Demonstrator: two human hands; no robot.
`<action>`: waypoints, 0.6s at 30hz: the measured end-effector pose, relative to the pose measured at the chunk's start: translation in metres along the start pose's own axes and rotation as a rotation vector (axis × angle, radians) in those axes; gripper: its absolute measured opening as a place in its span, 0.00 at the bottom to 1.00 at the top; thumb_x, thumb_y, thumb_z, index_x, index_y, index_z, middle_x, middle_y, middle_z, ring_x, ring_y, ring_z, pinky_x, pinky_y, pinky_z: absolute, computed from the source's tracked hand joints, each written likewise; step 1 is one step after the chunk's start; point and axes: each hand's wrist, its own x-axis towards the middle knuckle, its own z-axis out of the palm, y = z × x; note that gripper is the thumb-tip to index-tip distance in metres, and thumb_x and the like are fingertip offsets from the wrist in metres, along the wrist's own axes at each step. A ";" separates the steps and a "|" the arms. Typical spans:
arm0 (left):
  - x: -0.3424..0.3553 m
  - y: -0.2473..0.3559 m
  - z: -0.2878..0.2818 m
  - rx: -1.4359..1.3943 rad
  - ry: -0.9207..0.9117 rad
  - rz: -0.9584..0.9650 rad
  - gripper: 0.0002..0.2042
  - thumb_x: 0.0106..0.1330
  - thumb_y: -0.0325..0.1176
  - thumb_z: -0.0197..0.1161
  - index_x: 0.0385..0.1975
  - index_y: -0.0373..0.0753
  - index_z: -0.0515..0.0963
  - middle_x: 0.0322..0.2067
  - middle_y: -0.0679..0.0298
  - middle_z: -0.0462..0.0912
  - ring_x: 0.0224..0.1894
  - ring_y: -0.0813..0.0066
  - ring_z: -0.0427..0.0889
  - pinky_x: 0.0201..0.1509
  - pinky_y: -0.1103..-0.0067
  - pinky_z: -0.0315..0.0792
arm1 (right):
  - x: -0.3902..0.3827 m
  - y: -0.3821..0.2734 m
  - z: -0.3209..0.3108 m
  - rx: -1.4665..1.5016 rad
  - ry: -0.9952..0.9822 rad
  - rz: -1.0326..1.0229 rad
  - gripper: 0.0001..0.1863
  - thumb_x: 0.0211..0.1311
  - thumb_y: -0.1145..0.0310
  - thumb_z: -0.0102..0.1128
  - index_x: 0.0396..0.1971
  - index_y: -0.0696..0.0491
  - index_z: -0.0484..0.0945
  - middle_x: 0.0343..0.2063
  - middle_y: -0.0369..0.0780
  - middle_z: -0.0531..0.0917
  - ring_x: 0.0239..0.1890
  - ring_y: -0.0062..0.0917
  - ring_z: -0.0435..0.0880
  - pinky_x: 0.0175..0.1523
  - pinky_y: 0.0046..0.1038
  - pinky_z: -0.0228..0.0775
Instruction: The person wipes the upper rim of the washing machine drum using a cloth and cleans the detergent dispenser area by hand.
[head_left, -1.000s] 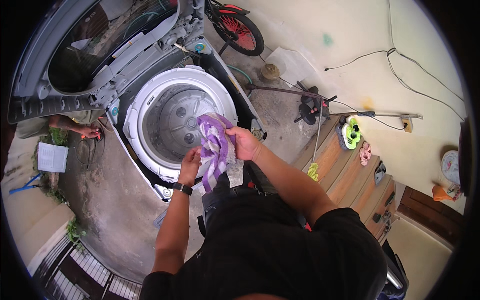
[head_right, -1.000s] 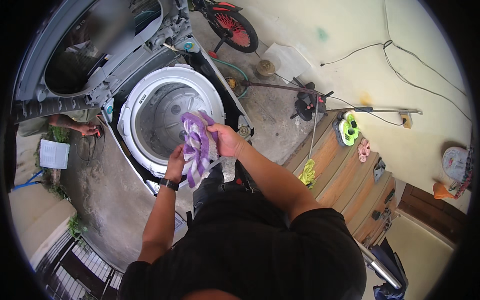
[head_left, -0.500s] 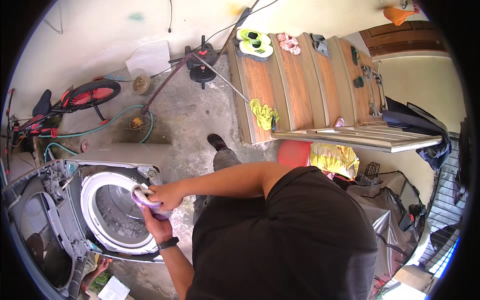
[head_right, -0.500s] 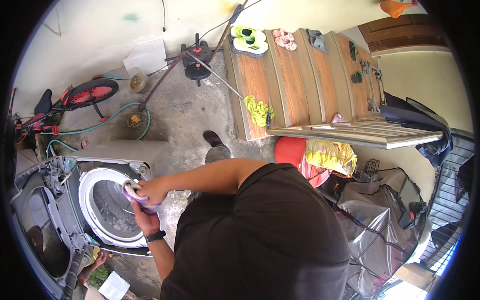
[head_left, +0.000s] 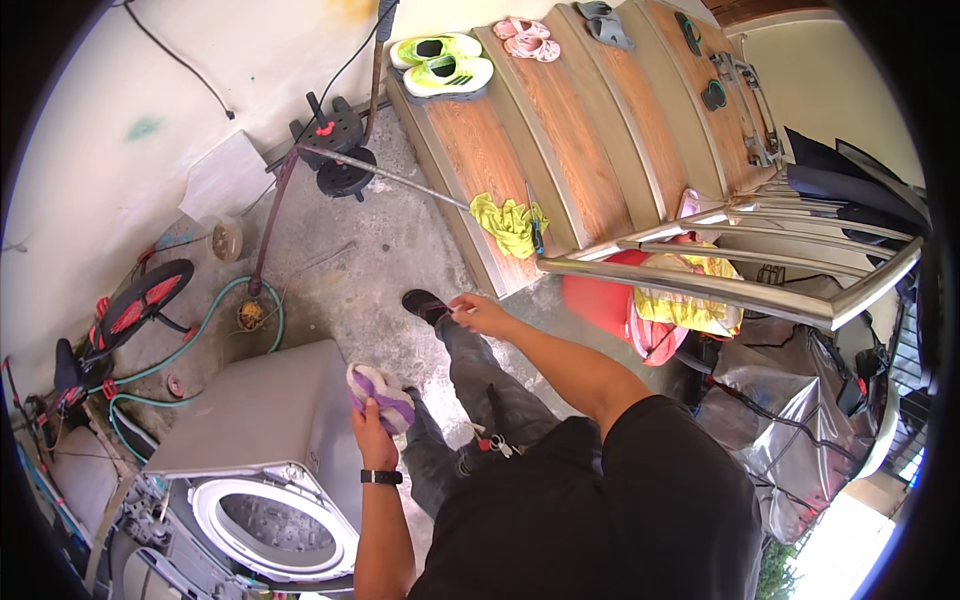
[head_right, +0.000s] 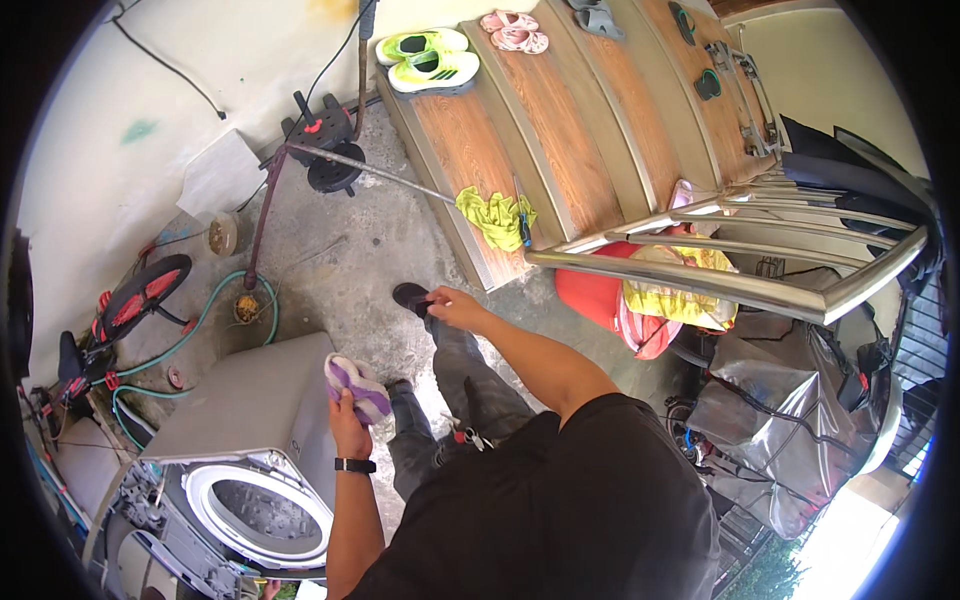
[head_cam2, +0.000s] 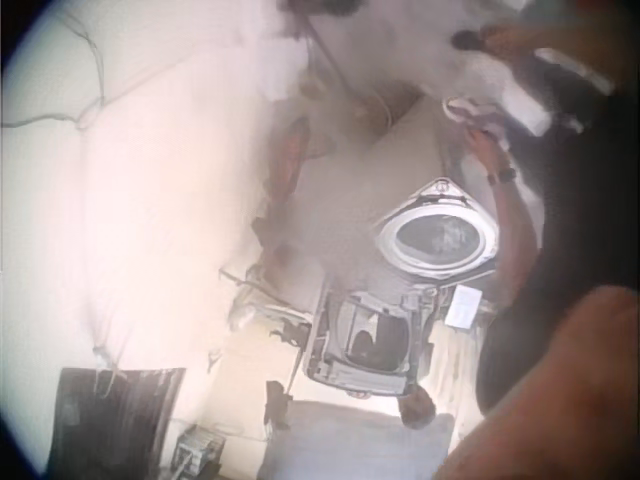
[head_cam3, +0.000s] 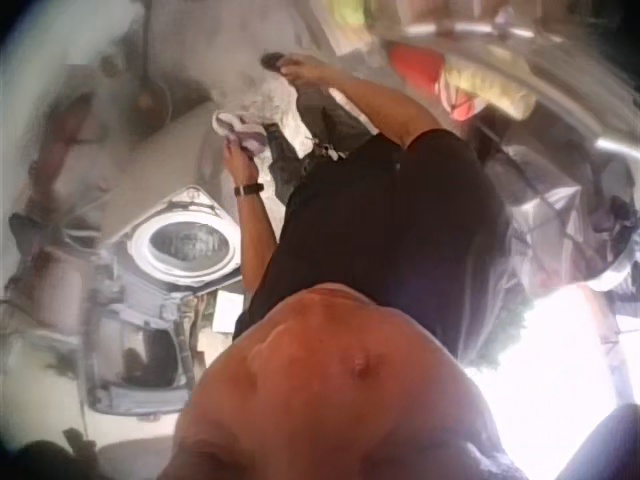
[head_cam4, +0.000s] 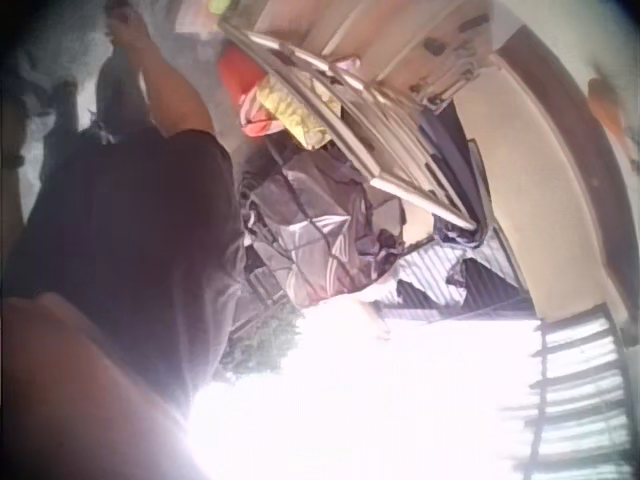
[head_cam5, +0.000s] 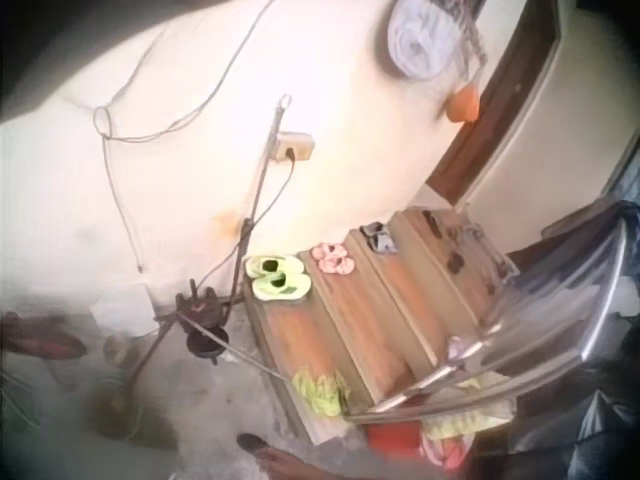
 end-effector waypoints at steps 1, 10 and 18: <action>0.025 -0.022 0.009 0.064 -0.018 -0.031 0.21 0.77 0.31 0.51 0.67 0.37 0.65 0.62 0.61 0.74 0.60 0.70 0.74 0.65 0.73 0.68 | 0.027 0.042 -0.036 -0.309 0.159 0.022 0.22 0.60 0.57 0.67 0.54 0.45 0.80 0.51 0.45 0.78 0.49 0.37 0.81 0.56 0.35 0.74; 0.298 -0.191 0.260 0.331 -0.492 -0.127 0.25 0.76 0.38 0.54 0.68 0.33 0.62 0.60 0.57 0.74 0.59 0.69 0.72 0.66 0.76 0.64 | 0.191 0.212 -0.205 -0.861 0.326 0.316 0.29 0.52 0.57 0.72 0.58 0.39 0.81 0.77 0.50 0.44 0.68 0.49 0.69 0.70 0.38 0.65; 0.299 -0.183 0.319 0.512 -0.566 -0.255 0.33 0.75 0.40 0.55 0.74 0.34 0.51 0.72 0.46 0.59 0.73 0.61 0.62 0.72 0.73 0.59 | 0.130 0.183 -0.229 -0.517 0.808 -0.018 0.19 0.53 0.69 0.71 0.43 0.55 0.75 0.45 0.45 0.80 0.49 0.40 0.81 0.56 0.36 0.74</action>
